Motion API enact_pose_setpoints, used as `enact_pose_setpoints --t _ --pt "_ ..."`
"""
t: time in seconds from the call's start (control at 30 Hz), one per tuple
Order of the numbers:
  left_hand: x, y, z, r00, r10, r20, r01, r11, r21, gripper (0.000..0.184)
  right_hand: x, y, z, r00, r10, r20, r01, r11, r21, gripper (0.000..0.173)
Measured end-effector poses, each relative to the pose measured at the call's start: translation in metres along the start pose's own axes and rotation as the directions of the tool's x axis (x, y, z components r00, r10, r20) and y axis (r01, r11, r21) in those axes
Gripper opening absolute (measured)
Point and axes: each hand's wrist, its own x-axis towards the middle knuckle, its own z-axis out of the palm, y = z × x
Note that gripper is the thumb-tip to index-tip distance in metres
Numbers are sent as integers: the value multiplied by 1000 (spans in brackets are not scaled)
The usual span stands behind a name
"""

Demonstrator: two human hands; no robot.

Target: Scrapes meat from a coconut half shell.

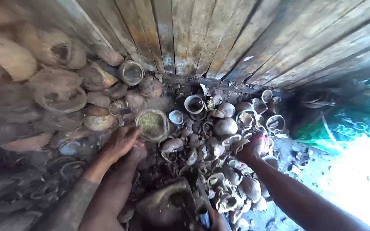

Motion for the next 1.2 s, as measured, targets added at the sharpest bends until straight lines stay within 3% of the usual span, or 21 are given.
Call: enact_pose_setpoints --t 0.17,0.23,0.3,0.37,0.43,0.63,0.77,0.97,1.1,1.2 --pt "-168 -28 40 992 82 -91 -50 950 309 39 -52 87 14 962 -193 -195 243 928 281 39" --pt "-208 -51 79 984 85 -158 -35 954 299 39 -75 114 21 973 -108 -203 190 877 441 30" --pt "-232 -62 116 985 -90 -145 120 971 209 40 -102 132 30 986 -9 -165 104 813 574 20" --pt "-239 -84 149 971 -171 -167 207 951 228 43 -122 141 38 988 58 -141 49 757 652 18" --pt "-241 -96 168 962 -167 -215 218 945 243 46 -134 148 50 983 115 -141 18 711 703 17" --pt "-239 -95 175 961 -145 -237 218 921 322 54 -127 171 99 972 152 -179 19 707 707 16" --pt "-239 -92 184 951 -158 -266 247 904 348 53 -117 159 114 959 207 -191 -12 706 708 19" --pt "-225 -85 179 953 -224 -202 282 899 334 51 -81 162 110 925 364 -109 -188 688 701 21" --pt "-222 -85 177 958 -214 -190 270 894 357 53 -47 209 98 970 220 -103 -111 779 618 25" --pt "-221 -88 175 970 -168 -178 225 900 375 51 -35 220 95 985 134 -107 -45 804 593 24"
